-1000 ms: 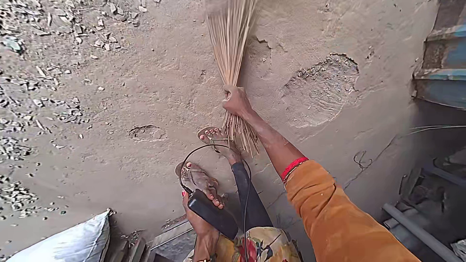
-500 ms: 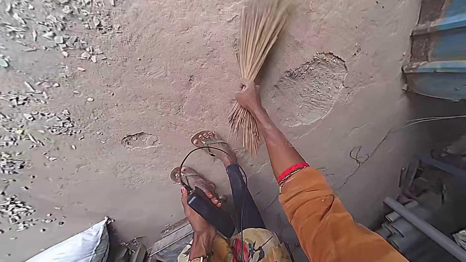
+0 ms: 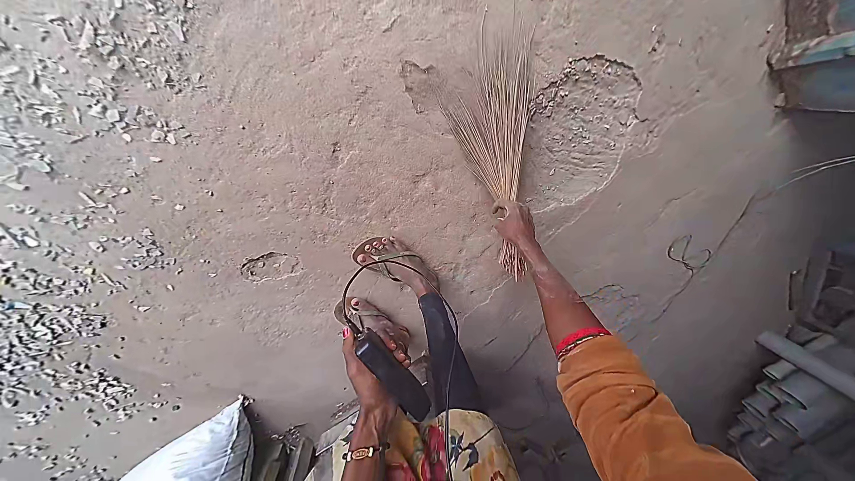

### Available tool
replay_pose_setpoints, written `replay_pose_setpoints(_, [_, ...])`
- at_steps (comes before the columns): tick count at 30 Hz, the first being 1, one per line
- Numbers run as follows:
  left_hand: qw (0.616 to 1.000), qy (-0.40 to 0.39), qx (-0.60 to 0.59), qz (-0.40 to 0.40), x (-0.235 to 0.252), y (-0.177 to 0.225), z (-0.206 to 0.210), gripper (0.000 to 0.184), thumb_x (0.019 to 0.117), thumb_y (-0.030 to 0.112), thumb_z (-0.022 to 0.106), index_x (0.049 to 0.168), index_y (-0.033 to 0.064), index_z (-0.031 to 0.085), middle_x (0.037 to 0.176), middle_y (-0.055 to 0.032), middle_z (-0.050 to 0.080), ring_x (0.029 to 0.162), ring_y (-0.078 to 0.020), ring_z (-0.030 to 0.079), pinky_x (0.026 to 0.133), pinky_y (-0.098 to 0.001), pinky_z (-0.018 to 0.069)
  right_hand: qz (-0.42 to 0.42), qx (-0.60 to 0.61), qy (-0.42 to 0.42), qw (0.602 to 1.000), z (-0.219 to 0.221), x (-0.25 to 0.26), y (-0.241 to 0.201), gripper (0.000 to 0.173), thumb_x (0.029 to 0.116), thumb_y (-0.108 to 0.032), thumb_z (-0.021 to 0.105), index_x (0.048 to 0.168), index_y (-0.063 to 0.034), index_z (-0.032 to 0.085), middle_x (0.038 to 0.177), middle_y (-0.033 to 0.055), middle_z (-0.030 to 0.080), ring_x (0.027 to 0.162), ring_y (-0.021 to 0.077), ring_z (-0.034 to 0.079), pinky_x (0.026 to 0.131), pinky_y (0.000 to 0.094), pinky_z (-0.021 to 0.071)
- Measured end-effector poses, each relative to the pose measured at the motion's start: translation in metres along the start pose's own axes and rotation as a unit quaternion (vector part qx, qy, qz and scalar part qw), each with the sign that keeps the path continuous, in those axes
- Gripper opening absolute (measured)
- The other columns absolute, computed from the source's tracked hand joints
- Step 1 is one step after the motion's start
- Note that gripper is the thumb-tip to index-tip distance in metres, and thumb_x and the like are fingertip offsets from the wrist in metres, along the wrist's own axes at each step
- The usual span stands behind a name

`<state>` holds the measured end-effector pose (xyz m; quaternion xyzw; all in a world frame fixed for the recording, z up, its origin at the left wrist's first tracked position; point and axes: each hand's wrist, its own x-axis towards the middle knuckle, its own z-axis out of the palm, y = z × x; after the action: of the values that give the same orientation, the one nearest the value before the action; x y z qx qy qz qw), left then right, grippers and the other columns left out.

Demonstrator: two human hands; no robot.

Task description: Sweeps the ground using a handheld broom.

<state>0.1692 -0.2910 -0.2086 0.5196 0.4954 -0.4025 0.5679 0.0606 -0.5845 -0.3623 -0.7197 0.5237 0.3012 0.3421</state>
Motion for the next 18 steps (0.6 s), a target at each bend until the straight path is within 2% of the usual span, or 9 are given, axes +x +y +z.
replay_pose_setpoints(3, [0.999, 0.035, 0.009, -0.031, -0.005, -0.006, -0.024, 0.081, 0.1023, 0.065, -0.002, 0.063, 0.0155, 0.050, 0.049, -0.0006, 0.055, 0.040, -0.0126, 0.055, 0.040, -0.0276, 0.0488, 0.105, -0.001, -0.026, 0.994, -0.004, -0.034, 0.031, 0.028, 0.0924, -0.009, 0.067, 0.120, -0.0120, 0.072, 0.121, 0.0235, 0.069, 0.113, 0.0453, 0.064, 0.090, 0.0656, 0.0498])
replay_pose_setpoints(5, [0.997, 0.066, 0.017, -0.048, -0.013, -0.008, -0.039, 0.079, 0.1029, 0.065, 0.002, 0.064, 0.0158, 0.049, 0.050, -0.0006, 0.055, 0.040, -0.0130, 0.055, 0.040, -0.0283, 0.0488, 0.148, 0.034, -0.023, 0.988, -0.014, -0.063, 0.029, 0.030, 0.0941, -0.010, 0.065, 0.123, -0.0128, 0.072, 0.127, 0.0191, 0.068, 0.120, 0.0387, 0.063, 0.099, 0.0588, 0.0481])
replay_pose_setpoints(7, [0.995, 0.079, 0.024, -0.052, -0.021, -0.003, -0.045, 0.077, 0.1026, 0.066, 0.003, 0.064, 0.0165, 0.049, 0.051, 0.0000, 0.055, 0.041, -0.0127, 0.054, 0.041, -0.0282, 0.0481, 0.130, 0.086, 0.022, 0.987, -0.028, -0.092, 0.010, 0.031, 0.0926, -0.007, 0.063, 0.123, -0.0093, 0.072, 0.125, 0.0177, 0.070, 0.118, 0.0354, 0.064, 0.101, 0.0543, 0.0482])
replay_pose_setpoints(9, [0.997, 0.066, 0.024, -0.043, -0.026, 0.005, -0.042, 0.079, 0.1019, 0.066, 0.002, 0.063, 0.0171, 0.050, 0.051, 0.0003, 0.055, 0.042, -0.0122, 0.054, 0.041, -0.0279, 0.0479, 0.074, 0.128, 0.069, 0.987, -0.041, -0.109, -0.022, 0.034, 0.0871, -0.003, 0.064, 0.120, -0.0056, 0.072, 0.113, 0.0208, 0.072, 0.106, 0.0362, 0.068, 0.093, 0.0530, 0.0514])
replay_pose_setpoints(10, [0.997, 0.057, 0.023, -0.039, -0.029, 0.008, -0.038, 0.079, 0.1015, 0.066, 0.001, 0.064, 0.0172, 0.050, 0.052, 0.0004, 0.056, 0.042, -0.0121, 0.054, 0.041, -0.0278, 0.0476, 0.043, 0.139, 0.069, 0.987, -0.047, -0.112, -0.041, 0.036, 0.0857, -0.004, 0.064, 0.121, -0.0061, 0.073, 0.113, 0.0216, 0.072, 0.105, 0.0369, 0.069, 0.092, 0.0531, 0.0522])
replay_pose_setpoints(12, [0.999, 0.030, 0.027, -0.028, -0.025, 0.015, -0.021, 0.080, 0.1008, 0.066, -0.001, 0.064, 0.0173, 0.052, 0.053, 0.0009, 0.056, 0.043, -0.0117, 0.055, 0.042, -0.0275, 0.0481, -0.020, 0.126, 0.031, 0.991, -0.060, -0.090, -0.084, 0.037, 0.0920, -0.016, 0.065, 0.128, -0.0111, 0.071, 0.116, 0.0210, 0.070, 0.105, 0.0371, 0.068, 0.089, 0.0540, 0.0539])
replay_pose_setpoints(14, [0.999, 0.015, 0.036, -0.019, -0.018, 0.020, 0.007, 0.082, 0.1007, 0.066, -0.002, 0.065, 0.0167, 0.052, 0.052, 0.0008, 0.055, 0.043, -0.0120, 0.055, 0.042, -0.0280, 0.0482, -0.093, 0.058, -0.026, 0.994, -0.066, -0.045, -0.121, 0.038, 0.1016, -0.037, 0.059, 0.131, -0.0158, 0.069, 0.116, 0.0193, 0.069, 0.099, 0.0362, 0.069, 0.081, 0.0549, 0.0558])
replay_pose_setpoints(16, [0.999, -0.003, 0.051, -0.014, -0.014, 0.019, 0.035, 0.083, 0.1007, 0.065, -0.004, 0.065, 0.0164, 0.053, 0.053, 0.0004, 0.056, 0.044, -0.0124, 0.055, 0.043, -0.0283, 0.0487, -0.133, -0.014, -0.061, 0.989, -0.068, 0.006, -0.127, 0.045, 0.1071, -0.050, 0.045, 0.121, -0.0154, 0.071, 0.110, 0.0172, 0.071, 0.099, 0.0353, 0.070, 0.078, 0.0553, 0.0556])
replay_pose_setpoints(18, [0.998, -0.030, 0.057, -0.020, -0.011, 0.015, 0.064, 0.084, 0.1002, 0.066, -0.005, 0.065, 0.0159, 0.053, 0.053, 0.0004, 0.055, 0.044, -0.0124, 0.055, 0.043, -0.0278, 0.0488, -0.104, -0.040, -0.080, 0.991, -0.072, 0.048, -0.102, 0.050, 0.1093, -0.048, 0.037, 0.116, -0.0117, 0.071, 0.113, 0.0192, 0.070, 0.107, 0.0380, 0.068, 0.082, 0.0582, 0.0533])
